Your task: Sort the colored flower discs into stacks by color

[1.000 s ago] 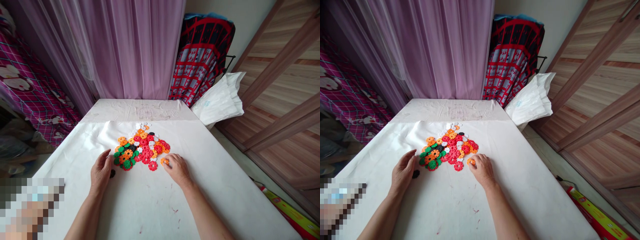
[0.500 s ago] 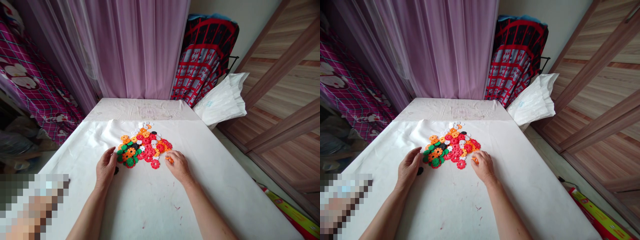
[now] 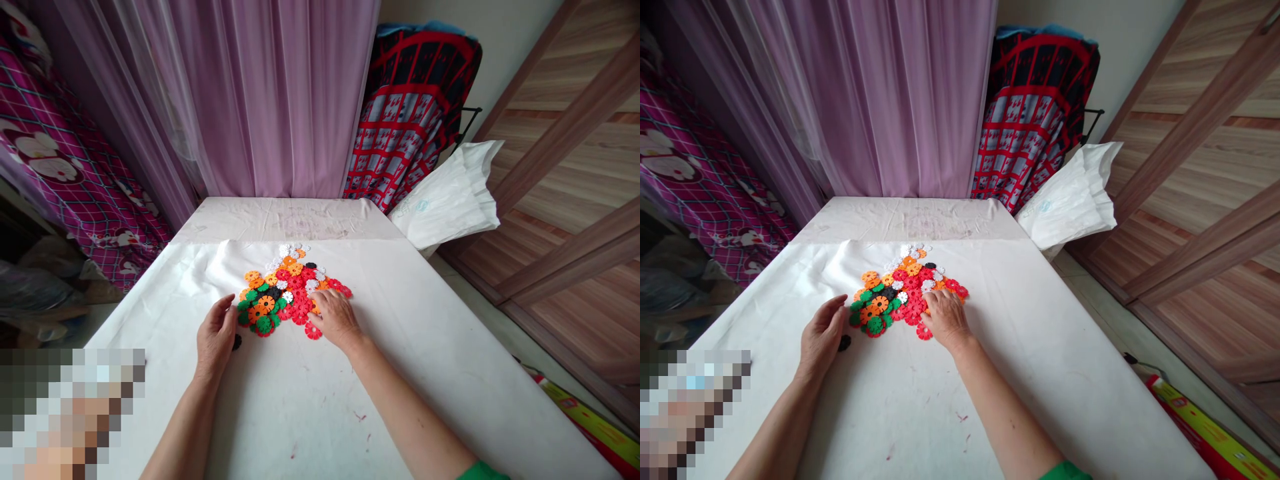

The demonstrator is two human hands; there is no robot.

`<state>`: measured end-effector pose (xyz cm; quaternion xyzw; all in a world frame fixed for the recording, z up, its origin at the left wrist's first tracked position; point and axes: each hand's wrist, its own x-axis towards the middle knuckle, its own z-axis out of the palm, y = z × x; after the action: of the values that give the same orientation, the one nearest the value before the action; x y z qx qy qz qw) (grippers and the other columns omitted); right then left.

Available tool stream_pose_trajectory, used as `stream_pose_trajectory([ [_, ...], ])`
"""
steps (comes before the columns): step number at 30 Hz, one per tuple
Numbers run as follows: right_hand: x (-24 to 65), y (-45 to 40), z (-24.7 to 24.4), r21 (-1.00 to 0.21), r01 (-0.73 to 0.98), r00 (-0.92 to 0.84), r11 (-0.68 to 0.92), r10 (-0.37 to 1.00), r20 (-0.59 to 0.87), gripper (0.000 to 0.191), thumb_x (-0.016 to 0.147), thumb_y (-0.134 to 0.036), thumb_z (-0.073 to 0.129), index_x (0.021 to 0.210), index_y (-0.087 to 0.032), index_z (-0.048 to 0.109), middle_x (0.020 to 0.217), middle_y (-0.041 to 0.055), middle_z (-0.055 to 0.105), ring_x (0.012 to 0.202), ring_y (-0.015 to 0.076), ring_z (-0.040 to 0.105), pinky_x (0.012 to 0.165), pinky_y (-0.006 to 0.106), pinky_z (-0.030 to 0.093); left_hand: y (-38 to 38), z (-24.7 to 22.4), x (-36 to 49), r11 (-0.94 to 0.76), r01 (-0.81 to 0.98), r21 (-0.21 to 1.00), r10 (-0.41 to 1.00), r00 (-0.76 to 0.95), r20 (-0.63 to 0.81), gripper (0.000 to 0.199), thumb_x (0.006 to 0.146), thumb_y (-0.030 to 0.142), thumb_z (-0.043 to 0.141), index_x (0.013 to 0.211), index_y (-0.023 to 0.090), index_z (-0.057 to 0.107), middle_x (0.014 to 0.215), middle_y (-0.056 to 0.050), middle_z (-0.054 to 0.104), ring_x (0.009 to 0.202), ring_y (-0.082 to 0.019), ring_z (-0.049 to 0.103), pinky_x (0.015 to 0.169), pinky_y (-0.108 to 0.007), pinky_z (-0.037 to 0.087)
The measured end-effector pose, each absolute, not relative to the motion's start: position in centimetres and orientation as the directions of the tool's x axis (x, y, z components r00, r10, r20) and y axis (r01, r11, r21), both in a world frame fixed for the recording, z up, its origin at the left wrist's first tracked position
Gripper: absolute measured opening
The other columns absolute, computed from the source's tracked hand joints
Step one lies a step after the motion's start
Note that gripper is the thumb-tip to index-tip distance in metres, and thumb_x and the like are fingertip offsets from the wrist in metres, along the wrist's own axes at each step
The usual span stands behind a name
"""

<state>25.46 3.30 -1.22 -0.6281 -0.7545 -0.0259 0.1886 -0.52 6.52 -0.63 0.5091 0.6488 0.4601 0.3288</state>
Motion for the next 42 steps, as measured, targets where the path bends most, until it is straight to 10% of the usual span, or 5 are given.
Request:
stream_pose_trajectory([
  [14, 24.0, 3.2, -1.5, -0.185, 0.965, -0.129, 0.185, 0.951, 0.279, 0.021, 0.081, -0.012, 0.062, 0.101, -0.019, 0.063, 0.095, 0.0119, 0.069, 0.092, 0.0276, 0.061, 0.083, 0.039, 0.048, 6.5, -0.6, -0.4, 0.07, 0.327, 0.942, 0.966, -0.259, 0.018, 0.056, 0.074, 0.055, 0.056, 0.117, 0.021, 0.068, 0.103, -0.006, 0.073, 0.075, -0.018, 0.066, 0.063, -0.029, 0.053],
  [27, 29.4, 0.2, -2.1, -0.561, 0.827, 0.221, 0.03, 0.901, 0.373, 0.048, 0.074, -0.021, 0.064, 0.121, -0.023, 0.054, 0.101, 0.0049, 0.073, 0.092, 0.0212, 0.068, 0.081, 0.034, 0.054, 6.5, -0.7, -0.4, 0.063, 0.348, 0.935, 0.965, -0.259, 0.031, 0.055, 0.073, 0.055, 0.056, 0.115, 0.022, 0.069, 0.1, -0.005, 0.074, 0.076, -0.018, 0.066, 0.066, -0.03, 0.053],
  [42, 29.4, -1.3, -3.2, -0.451, 0.893, 0.174, -0.002, 0.924, 0.34, 0.047, 0.072, -0.015, 0.063, 0.118, -0.021, 0.058, 0.104, 0.0066, 0.073, 0.096, 0.0236, 0.066, 0.084, 0.035, 0.051, 6.4, 0.0, -0.3, 0.074, 0.391, 0.918, 0.961, -0.272, 0.038, 0.052, 0.072, 0.052, 0.057, 0.112, 0.022, 0.07, 0.095, -0.004, 0.074, 0.074, -0.018, 0.065, 0.064, -0.028, 0.053],
])
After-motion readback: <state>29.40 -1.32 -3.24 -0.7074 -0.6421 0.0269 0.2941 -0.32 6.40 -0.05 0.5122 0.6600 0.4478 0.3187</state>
